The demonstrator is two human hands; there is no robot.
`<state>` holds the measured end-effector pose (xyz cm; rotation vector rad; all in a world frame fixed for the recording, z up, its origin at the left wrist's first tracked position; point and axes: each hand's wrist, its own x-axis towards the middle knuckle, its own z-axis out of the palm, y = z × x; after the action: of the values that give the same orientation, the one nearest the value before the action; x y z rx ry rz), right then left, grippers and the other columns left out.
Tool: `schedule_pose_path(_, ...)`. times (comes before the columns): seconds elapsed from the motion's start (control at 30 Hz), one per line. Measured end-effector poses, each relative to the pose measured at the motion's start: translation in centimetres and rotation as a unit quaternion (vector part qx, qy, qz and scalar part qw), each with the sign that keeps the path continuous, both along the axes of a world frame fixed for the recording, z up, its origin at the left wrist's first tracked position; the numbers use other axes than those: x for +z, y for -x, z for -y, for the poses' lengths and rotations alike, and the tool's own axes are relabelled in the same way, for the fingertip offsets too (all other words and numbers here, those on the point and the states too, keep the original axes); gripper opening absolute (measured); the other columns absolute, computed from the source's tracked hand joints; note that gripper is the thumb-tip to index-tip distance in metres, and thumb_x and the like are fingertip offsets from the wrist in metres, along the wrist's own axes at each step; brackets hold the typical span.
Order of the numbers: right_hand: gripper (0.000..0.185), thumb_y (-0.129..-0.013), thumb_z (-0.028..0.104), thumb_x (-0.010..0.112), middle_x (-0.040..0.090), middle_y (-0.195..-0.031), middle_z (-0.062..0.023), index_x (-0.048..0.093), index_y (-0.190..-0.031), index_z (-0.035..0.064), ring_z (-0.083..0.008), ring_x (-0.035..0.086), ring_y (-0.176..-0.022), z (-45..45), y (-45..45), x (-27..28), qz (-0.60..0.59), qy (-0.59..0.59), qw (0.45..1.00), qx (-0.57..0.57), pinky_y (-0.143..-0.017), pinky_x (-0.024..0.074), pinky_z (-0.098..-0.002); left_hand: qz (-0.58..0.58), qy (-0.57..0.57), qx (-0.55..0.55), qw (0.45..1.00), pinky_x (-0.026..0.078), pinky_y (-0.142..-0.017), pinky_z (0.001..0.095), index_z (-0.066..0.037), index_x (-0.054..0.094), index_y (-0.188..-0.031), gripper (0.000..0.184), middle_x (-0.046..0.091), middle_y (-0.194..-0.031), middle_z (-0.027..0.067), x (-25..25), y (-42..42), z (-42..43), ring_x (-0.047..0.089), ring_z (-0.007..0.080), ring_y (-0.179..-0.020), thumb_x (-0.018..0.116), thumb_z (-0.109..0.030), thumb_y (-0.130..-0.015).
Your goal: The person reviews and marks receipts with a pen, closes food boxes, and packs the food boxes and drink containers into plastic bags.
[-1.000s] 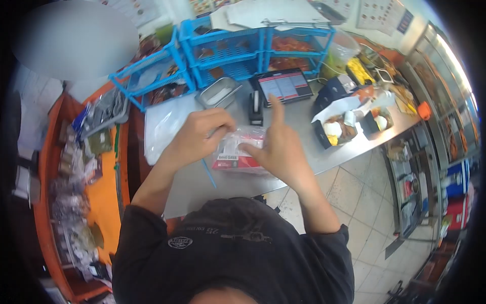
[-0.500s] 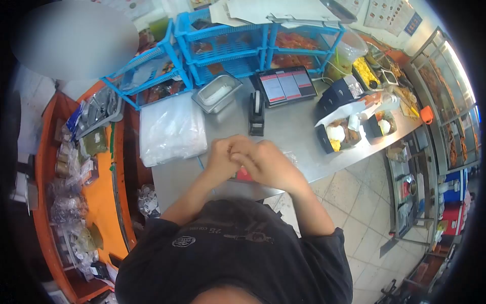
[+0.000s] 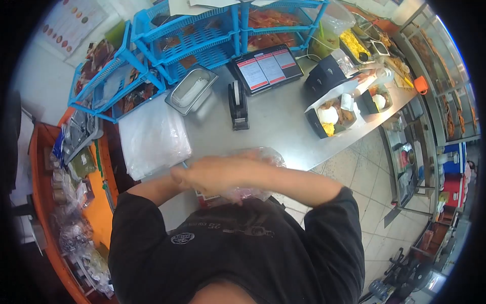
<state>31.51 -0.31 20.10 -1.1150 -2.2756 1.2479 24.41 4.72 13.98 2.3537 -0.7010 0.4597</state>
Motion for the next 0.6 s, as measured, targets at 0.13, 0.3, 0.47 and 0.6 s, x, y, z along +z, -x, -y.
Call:
schedule_pose_path(0.13, 0.026, -0.092, 0.019, 0.055, 0.054, -0.059, -0.0141, 0.044, -0.11, 0.0058, -0.0331, 0.055, -0.058, -3.1, -0.9, -3.7, -0.067, 0.024, 0.997, -0.034, -0.059, 0.0417, -0.0435, -0.022, -0.017, -0.039, 0.999, 0.028, -0.107, 0.0439, -0.002, 0.039, -0.127, 0.064, 0.037, -0.13, 0.0158, -4.3, 0.9, 0.8, 0.035, 0.03, -0.123, 0.067, -0.034, -0.078)
schedule_pose_path(0.3, 0.029, -0.091, 0.016, 0.057, 0.054, -0.069, -0.01, 0.043, -0.114, 0.0051, -0.023, 0.055, -0.063, -2.3, -3.4, -0.9, -0.079, -0.035, 0.979, -0.185, -0.062, 0.0436, -0.0355, -0.054, -0.04, -0.065, 0.996, 0.033, -0.103, 0.043, -0.004, 0.047, -0.115, 0.049, 0.046, -0.116, 0.0111, -7.5, 1.6, -1.3, 0.043, 0.0263, -0.111, 0.065, -0.033, -0.08)
schedule_pose_path(0.47, 0.026, -0.09, 0.011, 0.057, 0.058, -0.077, -0.0079, 0.048, -0.113, 0.0018, -0.0167, 0.058, -0.069, 4.6, -8.4, -3.0, -0.202, -0.17, 0.813, -0.518, -0.068, 0.0462, -0.0315, -0.095, 0.059, -0.029, 0.993, 0.038, -0.098, 0.042, -0.005, 0.054, -0.104, 0.035, 0.055, -0.102, 0.0064, -10.6, -0.9, -2.0, 0.051, 0.0226, -0.1, 0.062, -0.032, -0.082)
schedule_pose_path(0.6, 0.032, -0.079, -0.003, 0.055, 0.056, -0.089, -0.0121, 0.049, -0.11, -0.0006, -0.0204, 0.056, -0.079, 12.3, -8.3, -8.9, -0.08, -0.315, 0.69, -0.646, -0.073, 0.0459, -0.0326, -0.329, 0.306, 0.175, 0.876, 0.042, -0.085, 0.0345, -0.01, 0.057, -0.089, 0.033, 0.056, -0.093, 0.0045, -2.4, -0.7, -3.1, 0.049, 0.014, -0.097, 0.036, -0.032, -0.102)
